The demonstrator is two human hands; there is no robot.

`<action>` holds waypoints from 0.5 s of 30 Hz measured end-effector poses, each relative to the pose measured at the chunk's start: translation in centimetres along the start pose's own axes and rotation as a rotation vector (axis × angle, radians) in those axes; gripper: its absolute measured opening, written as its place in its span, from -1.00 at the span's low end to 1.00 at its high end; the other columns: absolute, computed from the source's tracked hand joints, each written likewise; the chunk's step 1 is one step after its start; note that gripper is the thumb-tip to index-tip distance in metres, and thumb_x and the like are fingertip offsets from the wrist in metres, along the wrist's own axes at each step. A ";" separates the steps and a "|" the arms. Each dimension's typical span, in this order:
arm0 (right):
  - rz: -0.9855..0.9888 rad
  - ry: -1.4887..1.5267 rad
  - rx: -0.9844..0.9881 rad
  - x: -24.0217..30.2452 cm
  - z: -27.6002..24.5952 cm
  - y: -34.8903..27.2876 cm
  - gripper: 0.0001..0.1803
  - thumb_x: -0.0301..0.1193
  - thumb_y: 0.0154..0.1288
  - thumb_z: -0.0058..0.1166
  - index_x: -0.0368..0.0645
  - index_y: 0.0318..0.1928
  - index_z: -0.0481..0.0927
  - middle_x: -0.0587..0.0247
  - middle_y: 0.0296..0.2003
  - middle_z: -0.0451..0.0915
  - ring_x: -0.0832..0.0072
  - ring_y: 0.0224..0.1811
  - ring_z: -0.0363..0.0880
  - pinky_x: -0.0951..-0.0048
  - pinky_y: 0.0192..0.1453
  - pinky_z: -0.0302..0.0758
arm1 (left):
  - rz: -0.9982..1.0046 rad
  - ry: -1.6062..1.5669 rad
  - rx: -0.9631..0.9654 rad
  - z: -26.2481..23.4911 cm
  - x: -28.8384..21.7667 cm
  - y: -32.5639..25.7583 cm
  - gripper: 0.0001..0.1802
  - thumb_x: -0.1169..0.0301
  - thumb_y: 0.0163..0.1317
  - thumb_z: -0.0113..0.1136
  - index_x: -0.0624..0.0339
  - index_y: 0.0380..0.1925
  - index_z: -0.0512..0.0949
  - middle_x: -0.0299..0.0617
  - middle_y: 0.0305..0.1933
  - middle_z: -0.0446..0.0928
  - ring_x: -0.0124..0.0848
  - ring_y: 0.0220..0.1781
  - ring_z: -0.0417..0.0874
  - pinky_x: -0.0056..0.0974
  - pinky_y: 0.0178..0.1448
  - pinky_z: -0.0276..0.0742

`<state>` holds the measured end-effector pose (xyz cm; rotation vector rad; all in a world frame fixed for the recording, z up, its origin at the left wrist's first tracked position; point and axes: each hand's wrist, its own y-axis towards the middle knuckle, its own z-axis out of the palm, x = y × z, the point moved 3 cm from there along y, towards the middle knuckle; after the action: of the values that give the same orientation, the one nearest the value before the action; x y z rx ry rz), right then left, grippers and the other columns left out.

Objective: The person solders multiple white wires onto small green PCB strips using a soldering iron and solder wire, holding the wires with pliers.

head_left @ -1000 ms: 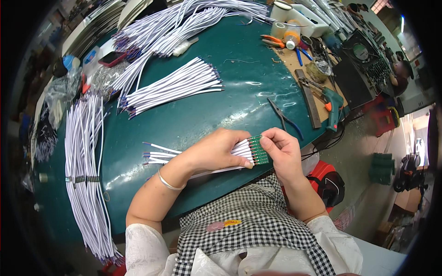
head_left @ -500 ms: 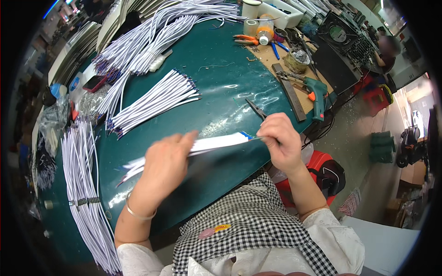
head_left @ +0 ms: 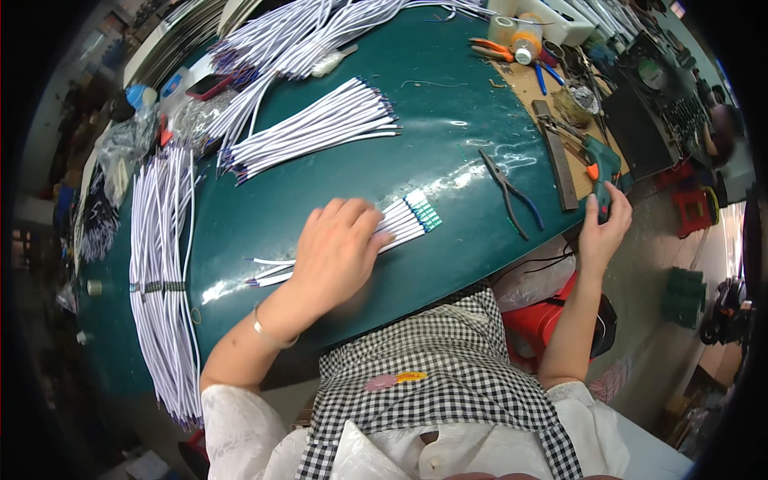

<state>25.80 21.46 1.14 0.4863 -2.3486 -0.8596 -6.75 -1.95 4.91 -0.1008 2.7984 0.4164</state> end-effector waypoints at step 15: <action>0.697 0.613 0.272 -8.5 3.7 4.2 -0.51 -0.30 0.27 0.35 -0.33 0.11 0.55 0.29 -0.20 0.65 0.62 -0.22 0.57 0.57 -0.17 0.49 | -0.340 -0.142 0.122 3.6 2.9 2.6 -0.74 0.25 0.17 0.38 0.19 -0.33 0.58 -0.11 -0.30 0.62 -0.07 -0.14 0.64 0.00 -0.11 0.55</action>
<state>29.40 30.59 -1.72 -0.0005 -1.8466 -0.0429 -8.74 1.51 1.41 -0.4908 2.5908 0.1632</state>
